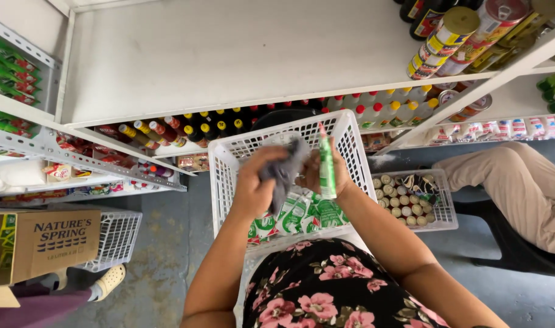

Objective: Wipe individual liquid pouches with a cloth and arrange them neatly on a grocery store shelf.

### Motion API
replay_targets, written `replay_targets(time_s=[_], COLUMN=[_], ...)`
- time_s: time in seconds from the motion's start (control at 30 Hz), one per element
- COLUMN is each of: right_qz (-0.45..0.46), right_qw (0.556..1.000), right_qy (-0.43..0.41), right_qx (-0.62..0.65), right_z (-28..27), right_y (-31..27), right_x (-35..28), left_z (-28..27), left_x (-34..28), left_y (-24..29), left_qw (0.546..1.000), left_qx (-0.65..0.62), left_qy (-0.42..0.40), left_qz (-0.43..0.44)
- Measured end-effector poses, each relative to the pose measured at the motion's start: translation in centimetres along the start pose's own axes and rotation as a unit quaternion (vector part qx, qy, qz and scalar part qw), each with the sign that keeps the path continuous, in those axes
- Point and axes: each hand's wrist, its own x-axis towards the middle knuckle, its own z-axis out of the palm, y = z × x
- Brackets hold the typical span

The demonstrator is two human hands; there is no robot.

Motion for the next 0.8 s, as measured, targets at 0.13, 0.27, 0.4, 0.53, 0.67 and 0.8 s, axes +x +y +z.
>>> replay_targets(time_s=[0.13,0.27,0.4,0.53,0.67,0.8], right_qz=[0.024,-0.014,-0.129,-0.190,-0.226,-0.248], right_qw=[0.990,0.997,0.991,0.979,0.964,0.960], right_qy=[-0.118,0.075,0.024,0.038,0.141,0.121], right_qx=[0.067,-0.008,-0.013,-0.065,0.003,-0.055], right_z=[5.7,8.7,4.8,5.0,1.1,1.7], right_y=[2.0,2.4,1.6,0.6,-1.3,-2.8], right_x=[-0.2,0.7,0.8,0.6,1.6,1.1], left_z=[3.0,6.4,7.0,6.7,5.1,1.7], left_x=[2.0,2.9,1.6,-0.2,-1.5,-1.5], left_y=[-0.8,0.4,-1.3,-1.1,-1.7,-4.5], left_qw=[0.970,0.962,0.957,0.968,0.984,0.989], left_qx=[0.068,0.185,0.233,0.215,0.171,0.109], left_qy=[0.223,0.179,0.132,0.077,-0.019,-0.093], left_qz=[0.073,0.087,0.111,0.102,0.045,-0.040])
